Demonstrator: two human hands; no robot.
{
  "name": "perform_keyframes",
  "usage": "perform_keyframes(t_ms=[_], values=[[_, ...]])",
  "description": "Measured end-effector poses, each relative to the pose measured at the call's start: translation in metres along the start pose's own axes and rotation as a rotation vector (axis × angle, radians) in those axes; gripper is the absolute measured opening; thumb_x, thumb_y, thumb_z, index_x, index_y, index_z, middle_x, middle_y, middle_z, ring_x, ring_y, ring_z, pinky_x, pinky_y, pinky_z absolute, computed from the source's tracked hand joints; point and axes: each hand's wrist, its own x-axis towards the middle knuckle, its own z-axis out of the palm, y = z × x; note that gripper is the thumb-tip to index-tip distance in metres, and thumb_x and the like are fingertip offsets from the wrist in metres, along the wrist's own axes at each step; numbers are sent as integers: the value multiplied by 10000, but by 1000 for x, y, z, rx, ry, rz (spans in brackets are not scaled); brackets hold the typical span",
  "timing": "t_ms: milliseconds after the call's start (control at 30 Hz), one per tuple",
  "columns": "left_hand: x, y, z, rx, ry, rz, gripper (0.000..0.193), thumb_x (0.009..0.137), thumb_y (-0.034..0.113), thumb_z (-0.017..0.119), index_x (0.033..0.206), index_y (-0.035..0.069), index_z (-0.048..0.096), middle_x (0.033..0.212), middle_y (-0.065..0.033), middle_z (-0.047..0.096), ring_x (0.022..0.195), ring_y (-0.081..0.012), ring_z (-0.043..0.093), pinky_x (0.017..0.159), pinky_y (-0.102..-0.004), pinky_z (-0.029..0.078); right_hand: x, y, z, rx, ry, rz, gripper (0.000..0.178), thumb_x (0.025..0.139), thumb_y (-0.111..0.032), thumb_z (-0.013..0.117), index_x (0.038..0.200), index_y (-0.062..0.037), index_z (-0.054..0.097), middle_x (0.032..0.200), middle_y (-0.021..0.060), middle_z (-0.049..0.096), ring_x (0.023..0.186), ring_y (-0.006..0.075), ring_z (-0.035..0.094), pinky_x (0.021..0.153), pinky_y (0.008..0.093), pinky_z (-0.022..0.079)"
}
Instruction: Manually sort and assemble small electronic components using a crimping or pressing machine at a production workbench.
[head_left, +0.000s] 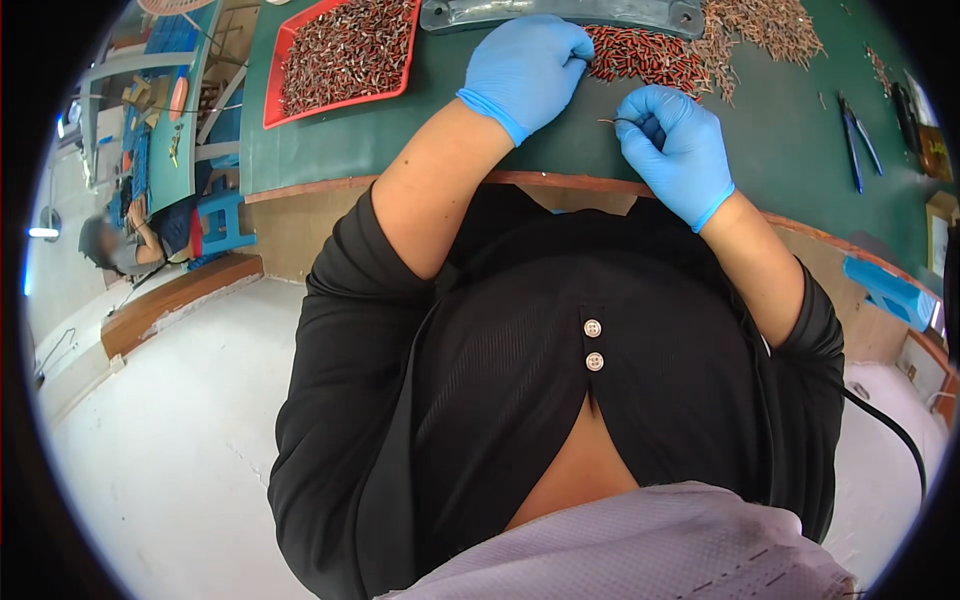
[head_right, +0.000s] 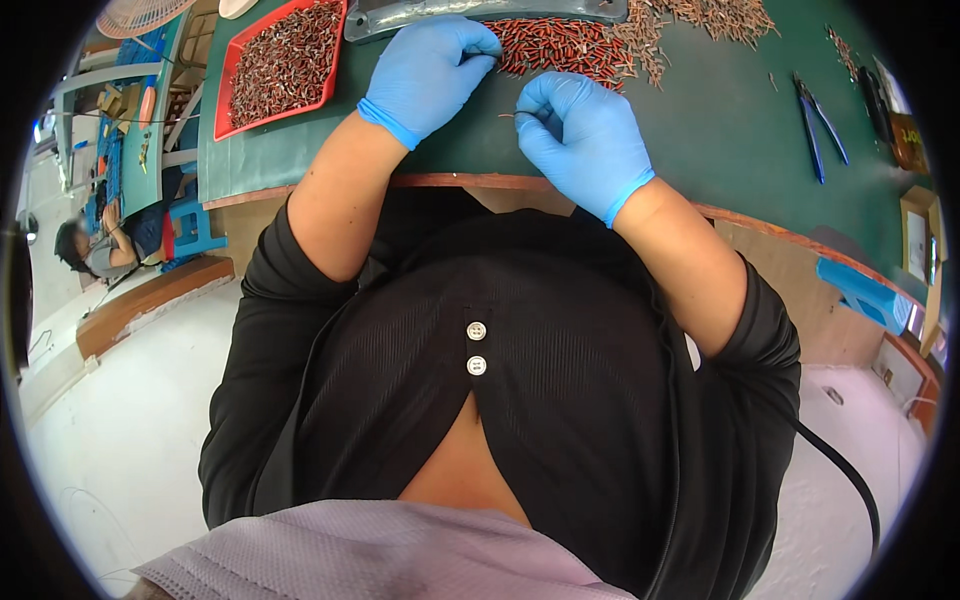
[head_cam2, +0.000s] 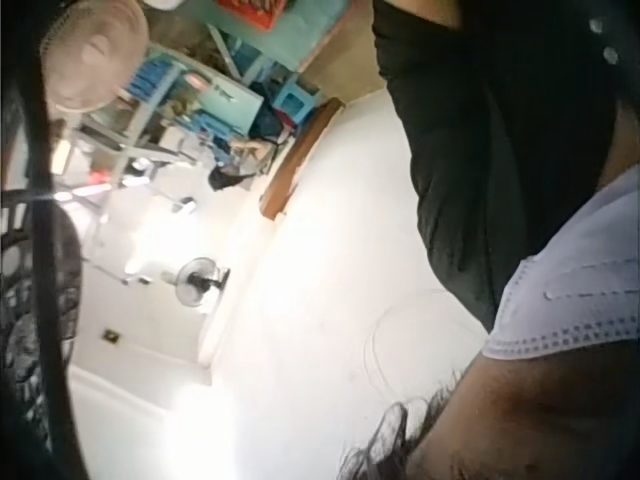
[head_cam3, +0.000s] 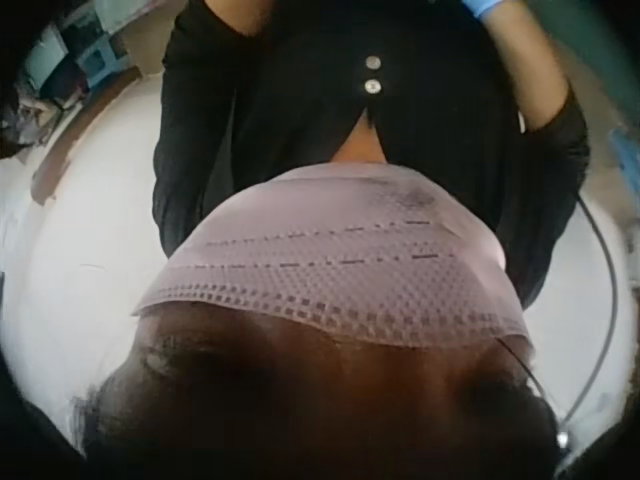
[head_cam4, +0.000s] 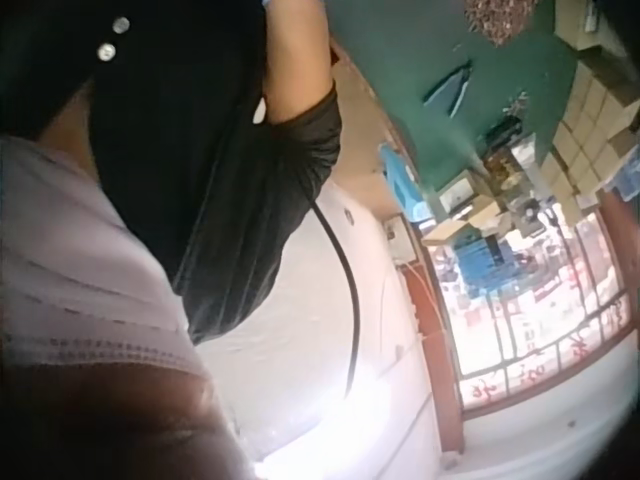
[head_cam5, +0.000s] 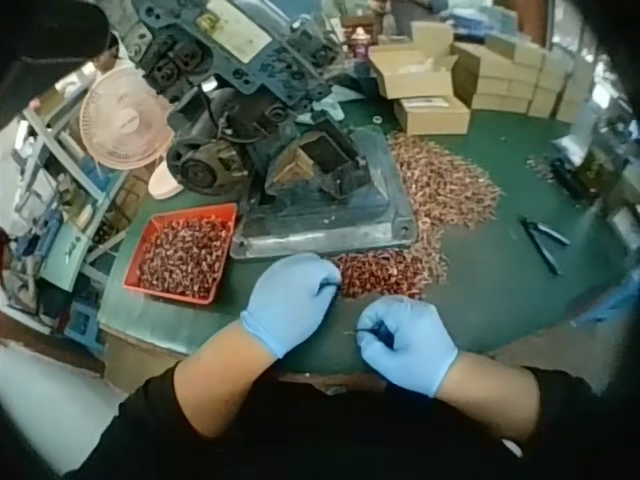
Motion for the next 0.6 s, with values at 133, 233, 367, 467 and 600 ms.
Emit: perform_keyframes(t_ms=[133, 233, 367, 467, 600], values=[[10, -3, -9, 27, -170, 35, 141, 786, 132, 635, 910, 71, 666, 875, -112, 659, 805, -302, 630, 729, -373, 507, 4, 3, -6, -6, -35, -9, 53, 802, -19, 629, 841, -37, 599, 713, -3, 557, 614, 52, 495, 562, 215, 446], [10, -9, -9, 33, -250, 58, 143, 790, 133, 627, 909, 56, 646, 845, -115, 643, 776, -303, 620, 714, -377, 501, 3, 7, -7, -9, -21, -43, 53, 805, -19, 626, 841, -37, 592, 710, -3, 549, 606, 55, 487, 564, 215, 445], [10, -9, -8, 104, -310, 139, 119, 790, 126, 632, 876, 45, 622, 802, -116, 614, 745, -282, 603, 674, -370, 485, 1, 10, -8, 30, -17, 19, 46, 822, -17, 616, 853, -42, 593, 729, -15, 557, 610, 59, 485, 576, 212, 444], [-1, -3, -5, 17, -123, 153, 87, 771, 156, 621, 817, 83, 614, 819, -94, 627, 782, -302, 607, 683, -412, 487, 1, 16, -7, 193, 37, 128, 40, 874, -31, 585, 913, -37, 587, 787, -13, 582, 680, 66, 527, 650, 215, 460], [-10, 15, -6, -172, 47, 66, 135, 754, 189, 650, 819, 80, 604, 811, -90, 628, 784, -286, 615, 684, -402, 491, 5, 12, -7, 635, 122, 180, 121, 944, -78, 524, 1042, -11, 546, 919, 52, 613, 863, 114, 591, 794, 249, 474]])
